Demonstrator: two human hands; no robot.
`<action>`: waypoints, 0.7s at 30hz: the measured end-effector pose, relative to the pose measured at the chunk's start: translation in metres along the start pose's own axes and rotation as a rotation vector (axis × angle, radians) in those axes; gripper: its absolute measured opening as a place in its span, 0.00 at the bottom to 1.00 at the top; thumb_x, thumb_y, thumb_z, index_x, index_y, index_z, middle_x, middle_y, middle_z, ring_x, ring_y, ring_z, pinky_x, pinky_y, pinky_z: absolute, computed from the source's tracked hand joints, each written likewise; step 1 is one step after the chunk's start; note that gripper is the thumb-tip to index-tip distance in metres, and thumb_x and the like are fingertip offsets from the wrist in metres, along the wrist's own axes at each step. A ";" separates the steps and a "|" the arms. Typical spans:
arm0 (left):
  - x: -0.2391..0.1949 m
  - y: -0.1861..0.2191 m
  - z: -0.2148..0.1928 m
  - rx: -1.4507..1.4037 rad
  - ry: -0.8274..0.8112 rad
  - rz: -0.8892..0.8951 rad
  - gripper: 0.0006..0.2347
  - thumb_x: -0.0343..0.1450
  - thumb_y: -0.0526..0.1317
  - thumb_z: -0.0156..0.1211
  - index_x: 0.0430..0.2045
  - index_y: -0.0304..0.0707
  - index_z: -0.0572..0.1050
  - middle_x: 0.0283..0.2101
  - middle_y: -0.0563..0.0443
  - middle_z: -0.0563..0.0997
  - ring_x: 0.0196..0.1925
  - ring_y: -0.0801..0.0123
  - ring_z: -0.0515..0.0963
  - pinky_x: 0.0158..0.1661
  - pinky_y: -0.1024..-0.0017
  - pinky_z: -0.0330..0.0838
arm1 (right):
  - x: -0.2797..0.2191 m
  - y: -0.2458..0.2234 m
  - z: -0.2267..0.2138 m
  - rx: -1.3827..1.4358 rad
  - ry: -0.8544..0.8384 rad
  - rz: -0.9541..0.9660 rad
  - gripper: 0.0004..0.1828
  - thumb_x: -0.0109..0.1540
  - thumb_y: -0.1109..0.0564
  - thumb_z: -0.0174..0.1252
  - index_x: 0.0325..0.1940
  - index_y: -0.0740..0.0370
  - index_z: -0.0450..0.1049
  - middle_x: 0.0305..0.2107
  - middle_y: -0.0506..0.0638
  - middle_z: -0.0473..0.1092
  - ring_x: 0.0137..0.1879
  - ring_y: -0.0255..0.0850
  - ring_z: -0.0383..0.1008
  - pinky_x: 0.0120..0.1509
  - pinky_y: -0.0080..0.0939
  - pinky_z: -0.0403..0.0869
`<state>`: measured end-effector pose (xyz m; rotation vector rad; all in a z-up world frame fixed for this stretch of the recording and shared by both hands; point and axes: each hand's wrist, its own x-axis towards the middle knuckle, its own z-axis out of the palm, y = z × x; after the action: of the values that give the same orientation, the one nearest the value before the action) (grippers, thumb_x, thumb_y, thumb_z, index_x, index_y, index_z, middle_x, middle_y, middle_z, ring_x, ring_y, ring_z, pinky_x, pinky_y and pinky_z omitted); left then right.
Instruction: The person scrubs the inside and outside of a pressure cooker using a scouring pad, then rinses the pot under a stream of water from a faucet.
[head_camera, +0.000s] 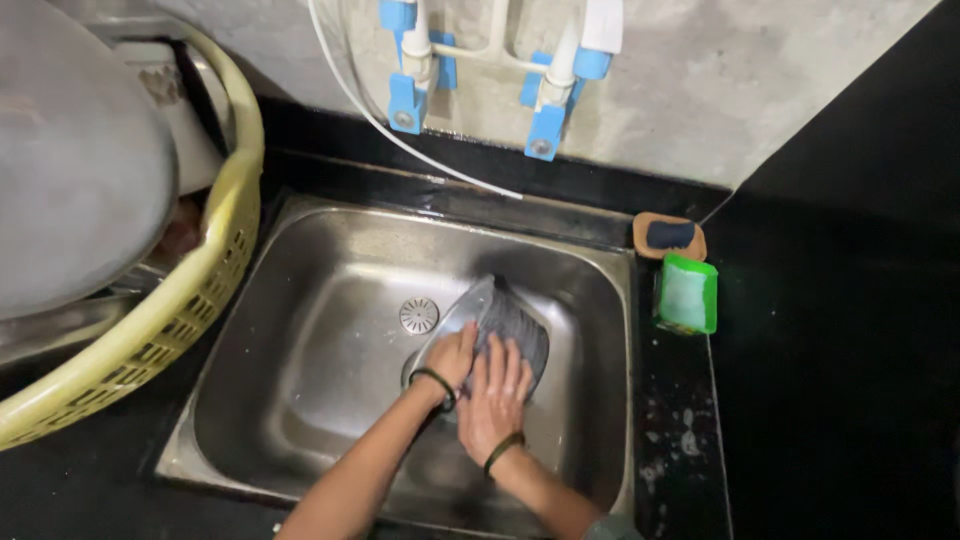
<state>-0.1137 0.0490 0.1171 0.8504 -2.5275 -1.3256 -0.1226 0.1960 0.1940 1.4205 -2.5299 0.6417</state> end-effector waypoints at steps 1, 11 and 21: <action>0.006 -0.001 0.005 -0.057 0.013 0.047 0.27 0.79 0.54 0.28 0.34 0.32 0.77 0.33 0.25 0.80 0.40 0.31 0.78 0.44 0.44 0.69 | 0.004 0.001 -0.008 -0.004 -0.001 0.002 0.39 0.51 0.49 0.59 0.61 0.75 0.61 0.64 0.71 0.56 0.71 0.69 0.50 0.69 0.67 0.48; -0.030 0.040 -0.012 0.135 -0.134 0.248 0.27 0.78 0.52 0.31 0.25 0.31 0.77 0.28 0.28 0.80 0.36 0.32 0.79 0.41 0.44 0.68 | 0.088 0.157 0.082 0.317 -0.148 0.239 0.25 0.73 0.48 0.38 0.68 0.61 0.66 0.63 0.60 0.67 0.68 0.59 0.65 0.72 0.51 0.64; 0.004 0.019 -0.010 0.098 -0.038 0.096 0.25 0.78 0.51 0.32 0.32 0.28 0.75 0.29 0.25 0.78 0.34 0.31 0.78 0.36 0.42 0.69 | 0.024 0.077 0.010 0.011 -0.228 0.184 0.46 0.52 0.30 0.60 0.66 0.60 0.66 0.67 0.63 0.59 0.71 0.63 0.54 0.71 0.65 0.53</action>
<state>-0.1208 0.0482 0.1377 0.7176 -2.6455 -1.2086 -0.1997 0.2079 0.1712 1.3433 -2.8641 0.5496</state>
